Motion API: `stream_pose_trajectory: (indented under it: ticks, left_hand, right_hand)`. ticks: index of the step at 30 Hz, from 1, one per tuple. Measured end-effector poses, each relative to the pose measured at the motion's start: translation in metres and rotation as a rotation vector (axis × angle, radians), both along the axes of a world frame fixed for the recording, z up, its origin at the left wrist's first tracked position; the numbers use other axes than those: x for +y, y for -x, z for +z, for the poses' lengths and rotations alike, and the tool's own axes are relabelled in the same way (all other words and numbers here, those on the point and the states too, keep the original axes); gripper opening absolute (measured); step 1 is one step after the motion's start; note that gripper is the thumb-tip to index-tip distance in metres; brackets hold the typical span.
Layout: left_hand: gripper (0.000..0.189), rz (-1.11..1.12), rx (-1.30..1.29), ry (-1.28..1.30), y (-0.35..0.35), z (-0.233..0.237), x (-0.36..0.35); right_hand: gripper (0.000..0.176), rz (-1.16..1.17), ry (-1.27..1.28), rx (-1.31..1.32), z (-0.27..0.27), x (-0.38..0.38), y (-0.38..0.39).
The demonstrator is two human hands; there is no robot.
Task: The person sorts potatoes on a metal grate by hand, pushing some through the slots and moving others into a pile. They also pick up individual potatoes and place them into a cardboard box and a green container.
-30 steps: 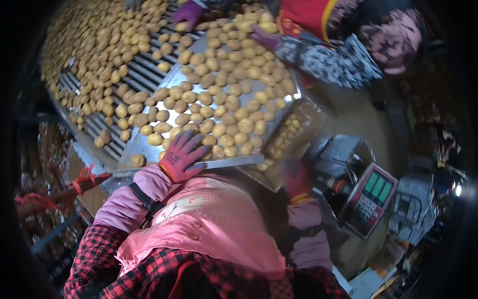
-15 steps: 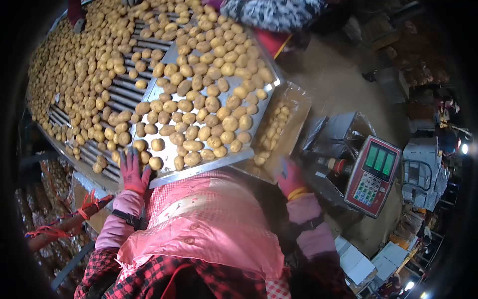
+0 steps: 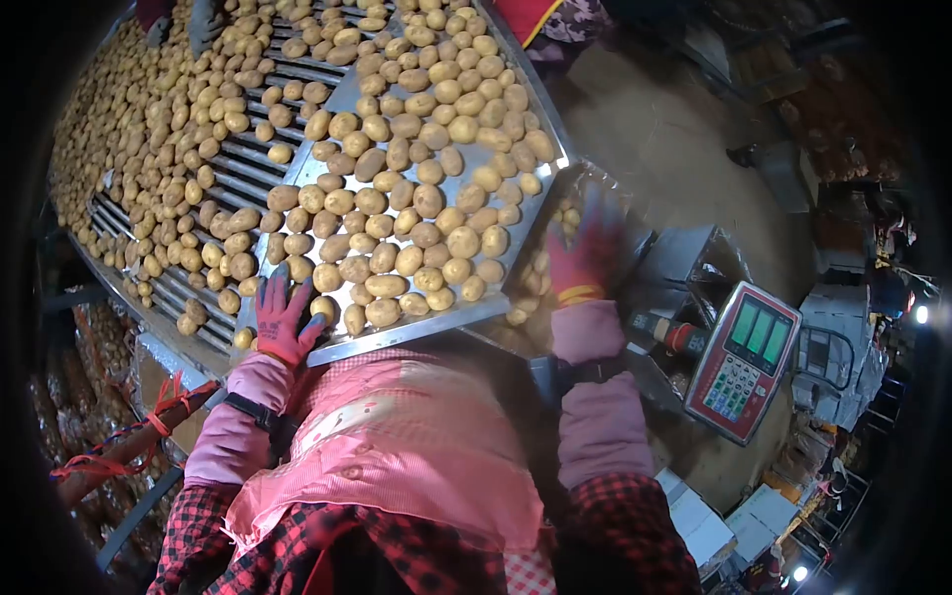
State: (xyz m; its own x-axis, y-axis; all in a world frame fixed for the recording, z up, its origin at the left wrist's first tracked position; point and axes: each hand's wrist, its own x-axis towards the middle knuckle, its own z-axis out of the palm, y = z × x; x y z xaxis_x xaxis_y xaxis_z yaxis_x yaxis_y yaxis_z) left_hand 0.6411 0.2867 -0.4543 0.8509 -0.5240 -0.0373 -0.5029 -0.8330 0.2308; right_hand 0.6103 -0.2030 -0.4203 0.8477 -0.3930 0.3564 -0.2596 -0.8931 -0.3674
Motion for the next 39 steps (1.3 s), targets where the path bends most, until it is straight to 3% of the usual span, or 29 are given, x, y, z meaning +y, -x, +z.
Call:
stream_pose_trajectory:
  ticks: [2,5,8,10,12,13,18,22,25,29,31,32,35,39]
  left_hand:
    - [0.075,0.003,-0.001,0.004,-0.001,-0.002,-0.001]
    - [0.076,0.033,0.049,-0.012,-0.001,-0.004,-0.003]
    - [0.079,0.012,0.008,0.015,-0.003,-0.009,-0.003]
    - [0.080,0.022,0.030,0.004,-0.003,-0.004,-0.006]
    - [0.080,0.030,0.062,0.015,-0.007,0.000,-0.007]
    - [0.083,0.024,0.057,-0.001,-0.010,0.002,-0.008]
    - [0.096,0.057,0.105,-0.080,-0.002,0.008,-0.021]
    - [0.096,0.054,0.108,-0.078,-0.003,0.011,-0.032]
    - [0.086,0.006,0.058,-0.041,-0.008,0.011,-0.028]
    - [0.077,0.049,-0.068,0.066,-0.029,0.030,-0.043]
    - [0.086,0.053,0.035,0.051,-0.031,0.024,-0.044]
    - [0.091,-0.062,0.125,-0.054,-0.031,0.020,-0.054]
    - [0.091,-0.124,0.197,0.055,-0.021,0.019,-0.085]
    - [0.067,-0.370,0.193,0.252,-0.032,0.034,-0.105]
  right_hand:
    - [0.087,-0.092,0.053,0.010,-0.007,-0.008,0.012]
    - [0.088,0.100,0.033,0.018,-0.006,0.033,0.013]
    - [0.088,0.486,0.028,0.274,-0.012,0.096,-0.005]
    - [0.088,0.578,0.080,0.332,-0.020,0.103,-0.012]
    - [0.088,0.586,0.058,0.403,-0.037,0.090,-0.013]
    - [0.087,0.497,0.079,0.477,-0.032,0.076,-0.002]
    - [0.089,-0.040,0.090,0.286,-0.053,0.006,0.059]
    - [0.082,0.105,0.042,0.189,-0.013,0.036,-0.021]
    - [0.073,0.319,0.107,0.203,-0.035,0.086,-0.082]
    - [0.066,0.691,0.136,0.227,-0.044,0.089,-0.033]
    - [0.065,0.641,0.050,0.373,-0.028,0.057,0.010]
    - [0.065,0.541,0.004,0.329,-0.029,0.038,0.015]
    - [0.068,0.326,0.007,0.216,-0.029,0.007,0.000]
    - [0.078,0.242,0.268,0.167,-0.008,0.013,-0.149]
